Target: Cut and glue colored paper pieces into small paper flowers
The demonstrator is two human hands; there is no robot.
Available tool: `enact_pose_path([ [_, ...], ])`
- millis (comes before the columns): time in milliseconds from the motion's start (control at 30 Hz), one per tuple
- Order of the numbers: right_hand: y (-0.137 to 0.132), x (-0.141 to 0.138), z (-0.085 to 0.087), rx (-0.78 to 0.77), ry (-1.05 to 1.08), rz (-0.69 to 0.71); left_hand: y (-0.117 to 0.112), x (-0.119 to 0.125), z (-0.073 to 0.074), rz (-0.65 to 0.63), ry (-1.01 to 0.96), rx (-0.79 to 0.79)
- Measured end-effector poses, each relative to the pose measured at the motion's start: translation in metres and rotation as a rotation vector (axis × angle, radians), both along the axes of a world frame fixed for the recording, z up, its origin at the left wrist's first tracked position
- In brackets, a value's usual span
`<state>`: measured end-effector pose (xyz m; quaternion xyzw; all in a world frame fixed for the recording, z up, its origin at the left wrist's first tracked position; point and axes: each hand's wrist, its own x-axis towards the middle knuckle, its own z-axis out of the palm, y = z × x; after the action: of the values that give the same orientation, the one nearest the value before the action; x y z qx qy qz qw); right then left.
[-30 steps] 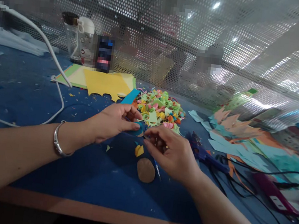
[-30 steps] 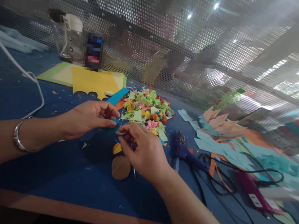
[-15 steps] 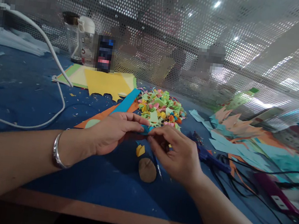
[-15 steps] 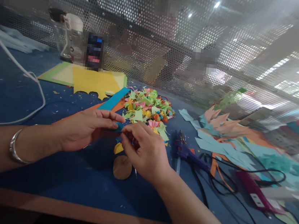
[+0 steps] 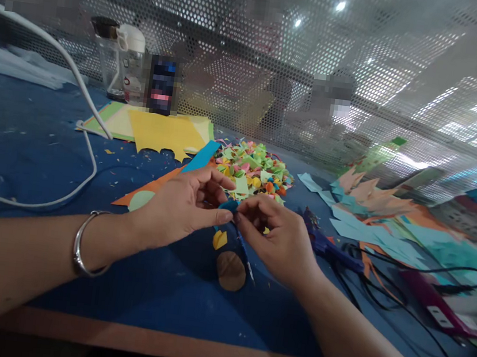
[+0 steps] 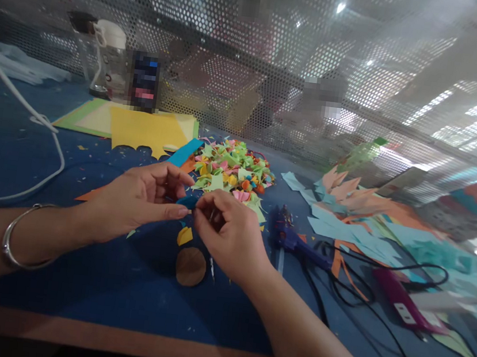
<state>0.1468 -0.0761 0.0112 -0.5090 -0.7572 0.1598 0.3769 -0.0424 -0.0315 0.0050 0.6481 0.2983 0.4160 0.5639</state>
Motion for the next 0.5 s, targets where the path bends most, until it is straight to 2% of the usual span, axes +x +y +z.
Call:
enact_pose_path([
  [167, 0.0011, -0.0009, -0.0003, -0.081, 0.037, 0.003, 0.0007, -0.0011, 0.0008, 0.051, 0.061, 0.122],
  [367, 0.0044, -0.0004, -0.0022, -0.240, 0.213, 0.001, -0.0001, -0.0014, -0.0005, 0.066, 0.079, 0.180],
  [500, 0.0049, -0.0010, -0.0005, -0.283, 0.274, 0.020, 0.0013, -0.0006, -0.0014, 0.067, 0.084, 0.208],
])
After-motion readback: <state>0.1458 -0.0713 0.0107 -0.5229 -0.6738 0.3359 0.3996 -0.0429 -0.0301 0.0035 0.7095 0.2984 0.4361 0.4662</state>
